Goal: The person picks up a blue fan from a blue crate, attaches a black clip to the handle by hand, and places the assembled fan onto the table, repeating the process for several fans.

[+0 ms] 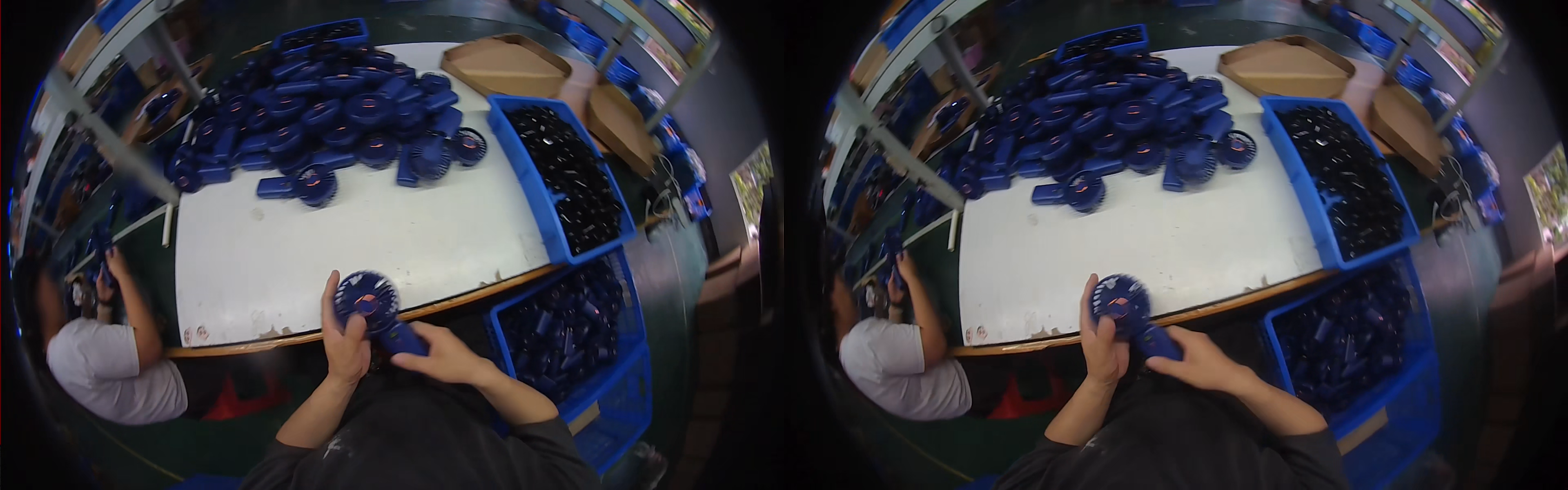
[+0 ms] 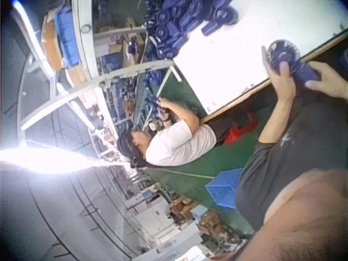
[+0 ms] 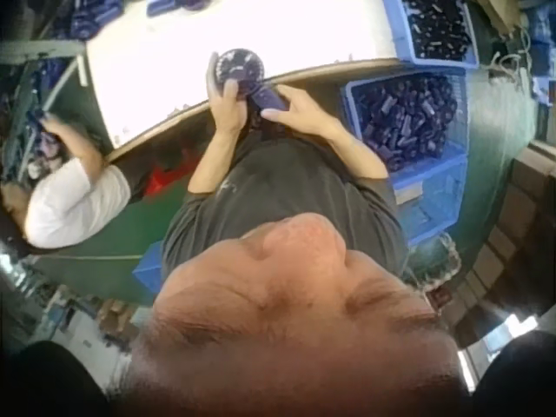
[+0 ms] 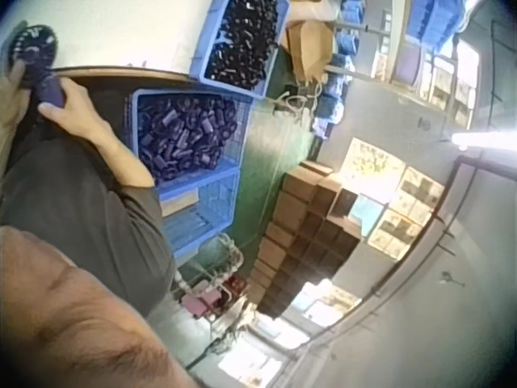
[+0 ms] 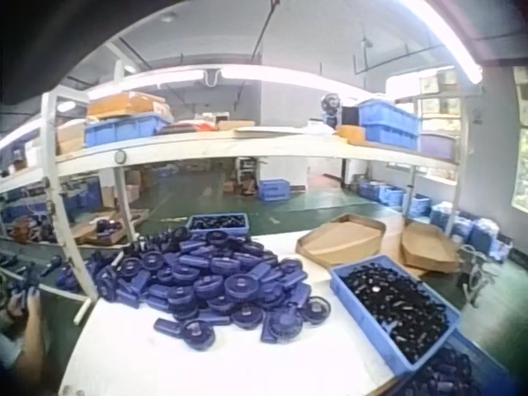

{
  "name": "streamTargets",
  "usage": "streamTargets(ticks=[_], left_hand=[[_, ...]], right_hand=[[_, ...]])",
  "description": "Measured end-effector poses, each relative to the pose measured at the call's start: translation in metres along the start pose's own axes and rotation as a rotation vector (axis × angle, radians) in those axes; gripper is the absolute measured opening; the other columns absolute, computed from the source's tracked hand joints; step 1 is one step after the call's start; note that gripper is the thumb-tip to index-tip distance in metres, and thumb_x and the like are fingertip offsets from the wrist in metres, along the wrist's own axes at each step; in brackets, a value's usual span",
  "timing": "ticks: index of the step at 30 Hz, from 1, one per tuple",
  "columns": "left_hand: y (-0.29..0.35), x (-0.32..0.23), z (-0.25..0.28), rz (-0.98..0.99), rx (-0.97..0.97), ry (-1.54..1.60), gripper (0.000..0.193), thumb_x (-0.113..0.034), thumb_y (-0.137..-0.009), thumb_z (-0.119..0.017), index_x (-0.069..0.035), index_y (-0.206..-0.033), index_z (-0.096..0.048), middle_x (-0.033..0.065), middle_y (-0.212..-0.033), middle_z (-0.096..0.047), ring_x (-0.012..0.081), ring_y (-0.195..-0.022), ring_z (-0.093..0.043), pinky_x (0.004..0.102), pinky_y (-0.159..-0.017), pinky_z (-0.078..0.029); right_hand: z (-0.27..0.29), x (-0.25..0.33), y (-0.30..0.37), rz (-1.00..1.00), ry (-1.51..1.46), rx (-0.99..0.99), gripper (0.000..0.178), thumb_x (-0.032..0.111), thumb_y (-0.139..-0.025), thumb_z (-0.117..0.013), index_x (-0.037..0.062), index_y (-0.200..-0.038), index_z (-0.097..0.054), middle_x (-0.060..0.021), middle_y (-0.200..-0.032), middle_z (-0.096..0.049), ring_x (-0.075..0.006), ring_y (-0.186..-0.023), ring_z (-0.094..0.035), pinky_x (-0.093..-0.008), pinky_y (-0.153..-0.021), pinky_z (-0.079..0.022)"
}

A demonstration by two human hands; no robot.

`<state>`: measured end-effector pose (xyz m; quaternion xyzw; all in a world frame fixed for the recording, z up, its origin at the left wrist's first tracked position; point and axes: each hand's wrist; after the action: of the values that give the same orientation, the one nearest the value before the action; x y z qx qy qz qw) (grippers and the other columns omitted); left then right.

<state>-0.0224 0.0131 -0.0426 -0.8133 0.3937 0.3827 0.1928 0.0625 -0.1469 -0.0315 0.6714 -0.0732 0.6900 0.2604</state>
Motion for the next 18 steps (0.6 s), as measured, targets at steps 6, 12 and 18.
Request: streamTargets(ticks=[6, 12, 18], left_hand=[[-0.027, 0.026, 0.004, 0.751, 0.165, 0.309, 0.069, -0.059, -0.100, -0.044, -0.001, -0.137, -0.050, 0.0236, -0.129, -0.061, 0.0352, -0.122, -0.059, 0.0487, -0.107, -0.046], [-0.008, 0.023, -0.010, 0.624, 0.379, 0.253, 0.055, -0.010, -0.086, -0.074, -0.001, -0.136, -0.050, 0.0193, -0.132, -0.059, 0.0305, -0.124, -0.058, 0.0443, -0.109, -0.044], [-0.020, -0.003, -0.011, 0.493, 0.417, 0.251, 0.030, 0.008, -0.082, -0.069, 0.001, -0.108, -0.058, 0.0151, -0.094, -0.062, 0.0310, -0.098, -0.065, 0.0376, -0.067, -0.063]], right_hand=[[0.009, 0.027, -0.004, 0.446, 0.662, -0.124, 0.039, 0.032, -0.090, -0.071, -0.0028, -0.102, -0.059, -0.0205, -0.091, -0.061, -0.0410, -0.085, -0.064, -0.0446, -0.072, -0.054], [0.158, 0.090, -0.018, 0.337, 1.193, 0.090, 0.026, 0.021, -0.096, -0.057, -0.0012, -0.106, -0.067, -0.0206, -0.090, -0.069, -0.0295, -0.088, -0.070, -0.0394, -0.079, -0.055], [0.354, 0.000, -0.032, -0.290, 1.022, -0.723, 0.022, 0.007, -0.081, -0.067, 0.0035, -0.101, -0.074, -0.0224, -0.104, -0.071, -0.0365, -0.102, -0.068, -0.0421, -0.093, -0.053]])
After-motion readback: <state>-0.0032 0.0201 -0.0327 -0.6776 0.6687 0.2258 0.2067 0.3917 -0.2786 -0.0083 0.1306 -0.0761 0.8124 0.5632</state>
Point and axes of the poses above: each hand's wrist, its own y-axis away from the middle knuckle, its own z-axis out of the back of the hand, x = y × z
